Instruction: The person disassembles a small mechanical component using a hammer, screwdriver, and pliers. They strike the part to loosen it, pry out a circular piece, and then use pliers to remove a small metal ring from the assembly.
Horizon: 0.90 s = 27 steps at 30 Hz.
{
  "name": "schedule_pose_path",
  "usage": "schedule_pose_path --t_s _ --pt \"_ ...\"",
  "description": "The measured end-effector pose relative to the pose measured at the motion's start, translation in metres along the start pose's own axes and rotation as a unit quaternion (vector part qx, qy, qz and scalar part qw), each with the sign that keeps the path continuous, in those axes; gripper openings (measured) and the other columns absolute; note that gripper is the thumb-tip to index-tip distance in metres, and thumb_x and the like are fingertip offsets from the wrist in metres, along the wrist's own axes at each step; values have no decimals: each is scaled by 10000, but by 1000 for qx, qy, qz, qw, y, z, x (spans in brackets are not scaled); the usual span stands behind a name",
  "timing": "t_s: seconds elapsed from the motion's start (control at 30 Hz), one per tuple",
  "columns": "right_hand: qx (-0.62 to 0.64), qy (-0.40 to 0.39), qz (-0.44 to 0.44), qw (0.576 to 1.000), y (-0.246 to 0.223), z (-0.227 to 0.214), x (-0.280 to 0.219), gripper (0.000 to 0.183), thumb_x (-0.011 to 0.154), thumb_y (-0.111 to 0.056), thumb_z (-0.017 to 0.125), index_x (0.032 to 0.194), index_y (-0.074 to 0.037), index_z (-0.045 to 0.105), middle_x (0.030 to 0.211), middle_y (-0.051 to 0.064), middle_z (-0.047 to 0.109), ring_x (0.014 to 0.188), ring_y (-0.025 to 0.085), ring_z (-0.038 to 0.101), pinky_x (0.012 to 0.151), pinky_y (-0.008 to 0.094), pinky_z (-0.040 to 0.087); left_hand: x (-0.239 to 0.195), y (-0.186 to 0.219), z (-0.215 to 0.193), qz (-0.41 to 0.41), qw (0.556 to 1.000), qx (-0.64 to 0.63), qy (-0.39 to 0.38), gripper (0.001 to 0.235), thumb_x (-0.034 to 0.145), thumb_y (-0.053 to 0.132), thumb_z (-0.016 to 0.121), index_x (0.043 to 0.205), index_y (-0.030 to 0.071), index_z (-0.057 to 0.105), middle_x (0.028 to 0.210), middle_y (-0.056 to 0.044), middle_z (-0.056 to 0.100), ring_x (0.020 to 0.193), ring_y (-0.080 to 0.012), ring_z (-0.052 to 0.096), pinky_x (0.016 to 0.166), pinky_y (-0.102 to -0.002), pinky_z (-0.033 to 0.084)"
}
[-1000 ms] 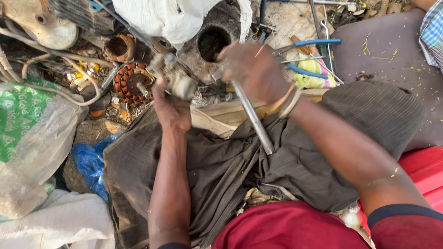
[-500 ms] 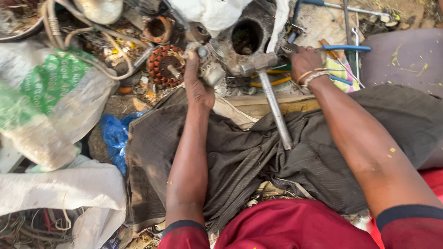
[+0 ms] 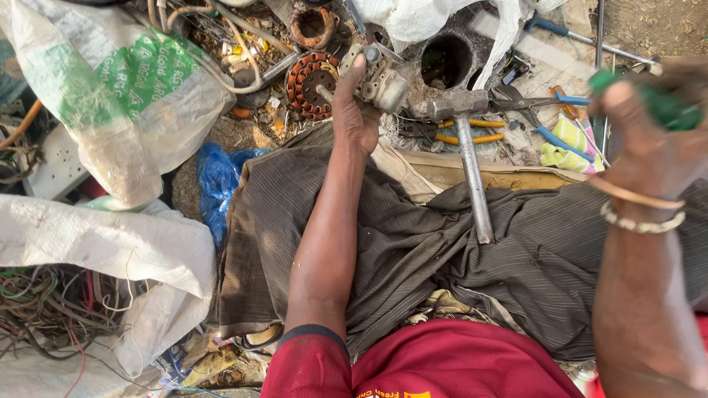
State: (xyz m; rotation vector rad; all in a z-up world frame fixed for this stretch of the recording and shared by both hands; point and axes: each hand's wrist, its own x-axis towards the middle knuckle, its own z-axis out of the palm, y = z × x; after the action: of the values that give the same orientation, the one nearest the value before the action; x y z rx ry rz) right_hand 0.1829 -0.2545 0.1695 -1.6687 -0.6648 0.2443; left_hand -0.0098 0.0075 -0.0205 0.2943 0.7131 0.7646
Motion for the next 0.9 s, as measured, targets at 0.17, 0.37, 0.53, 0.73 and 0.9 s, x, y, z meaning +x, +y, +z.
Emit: schedule_pose_path --t_s 0.17,0.37,0.53,0.73,0.9 --pt "115 -48 96 988 -10 38 -62 194 1067 -36 803 1156 92 687 1047 248 739 882 278 769 749 353 653 0 0 -5 7 997 -71 32 827 720 580 805 1334 69 590 1176 -133 690 1115 -321 662 967 -600 541" --pt "96 -104 85 986 -33 73 -99 193 1018 16 714 1197 70 670 1182 236 715 1031 280 751 892 379 669 12 2 -11 41 996 -70 22 774 869 583 853 1323 4 612 1127 -182 625 1014 -350 590 984 -575 512" --pt "106 -92 74 987 -30 79 -106 205 1041 54 706 1216 80 604 1283 253 682 1097 300 740 977 413 659 2 4 -11 56 996 -61 21 652 768 572 799 1192 98 657 1113 -77 691 1021 -229 711 940 -445 594" --pt "114 -108 128 979 -25 86 -119 240 1040 -4 671 1248 98 604 1188 223 708 1083 275 740 974 415 652 -8 17 2 47 996 -67 33 566 882 554 668 1203 90 633 1087 -77 695 1002 -236 727 885 -463 643" --pt "54 -124 137 981 -22 94 -118 308 1053 -48 679 1319 95 614 1168 197 732 1030 236 757 943 353 649 -9 15 5 49 993 -100 -40 589 895 528 642 1245 55 626 1046 -150 730 887 -272 758 774 -445 676"
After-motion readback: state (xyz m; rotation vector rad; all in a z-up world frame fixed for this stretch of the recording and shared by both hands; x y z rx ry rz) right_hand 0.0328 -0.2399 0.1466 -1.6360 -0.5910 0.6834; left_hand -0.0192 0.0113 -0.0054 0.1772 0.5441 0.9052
